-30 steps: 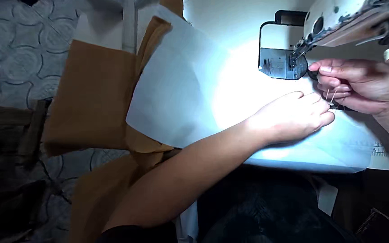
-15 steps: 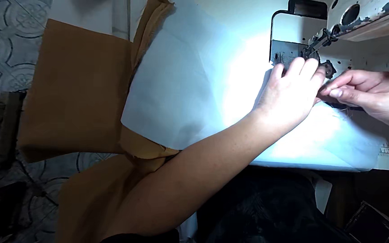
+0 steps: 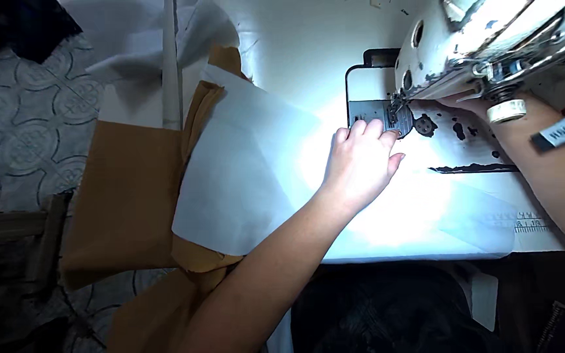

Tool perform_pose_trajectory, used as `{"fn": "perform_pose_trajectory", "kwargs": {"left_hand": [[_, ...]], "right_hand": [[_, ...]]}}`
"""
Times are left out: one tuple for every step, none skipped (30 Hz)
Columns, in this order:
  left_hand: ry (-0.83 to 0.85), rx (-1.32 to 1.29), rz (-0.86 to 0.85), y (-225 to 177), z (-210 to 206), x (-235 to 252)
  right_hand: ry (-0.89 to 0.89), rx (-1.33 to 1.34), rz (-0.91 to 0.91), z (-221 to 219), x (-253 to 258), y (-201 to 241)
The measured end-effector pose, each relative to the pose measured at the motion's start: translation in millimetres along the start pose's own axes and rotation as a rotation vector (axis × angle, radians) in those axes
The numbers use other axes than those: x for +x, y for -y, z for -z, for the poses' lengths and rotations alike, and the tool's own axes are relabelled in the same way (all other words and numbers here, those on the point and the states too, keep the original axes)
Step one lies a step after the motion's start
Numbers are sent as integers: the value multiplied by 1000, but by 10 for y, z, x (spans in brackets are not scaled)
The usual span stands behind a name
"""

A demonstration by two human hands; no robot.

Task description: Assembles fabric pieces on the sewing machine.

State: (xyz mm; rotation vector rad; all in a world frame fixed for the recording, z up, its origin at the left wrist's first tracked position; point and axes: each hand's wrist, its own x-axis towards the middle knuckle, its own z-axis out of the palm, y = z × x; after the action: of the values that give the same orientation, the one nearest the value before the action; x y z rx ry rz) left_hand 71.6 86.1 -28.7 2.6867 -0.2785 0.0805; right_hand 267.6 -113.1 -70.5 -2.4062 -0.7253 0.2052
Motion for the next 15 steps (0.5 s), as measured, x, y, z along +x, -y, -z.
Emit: {"fn": "perform_pose_trajectory", "kwargs": {"left_hand": [[-10,-1,0,6,-1,2],[-21,-3,-1,12,-4,3],[-33,-8,-3,17,-8,5],[-41,-12,-2,20,-10,7],[-43,-12,2,22,-8,10],[-45,-12,4,24,-2,16],[-45,-14,7,24,2,20],[-46,-18,8,20,1,23],[-48,-18,10,20,-4,27],[-55,-26,8,25,-7,31],[-60,-43,2,32,-6,31],[-66,-67,-13,43,-13,28],[-74,-90,-34,62,-26,26],[-80,-110,-45,87,-34,32],[-85,-119,-37,118,-31,44]], "right_hand": [[-2,-7,16,-39,97,-94],[9,-107,4,-37,159,-124],[24,-236,-19,-16,200,-121],[61,-387,-68,4,223,-101],[54,-492,-112,-2,221,-68],[34,-546,-160,1,193,2],[134,-578,-249,119,165,167],[347,-597,-342,337,174,352],[90,-611,-224,258,69,193],[-128,-629,-110,185,35,42],[-174,-678,-88,205,29,35],[-79,-710,-173,311,9,159],[108,-640,-302,491,30,313],[-130,-595,-200,379,57,70],[-221,-554,-96,363,118,-131]]}}
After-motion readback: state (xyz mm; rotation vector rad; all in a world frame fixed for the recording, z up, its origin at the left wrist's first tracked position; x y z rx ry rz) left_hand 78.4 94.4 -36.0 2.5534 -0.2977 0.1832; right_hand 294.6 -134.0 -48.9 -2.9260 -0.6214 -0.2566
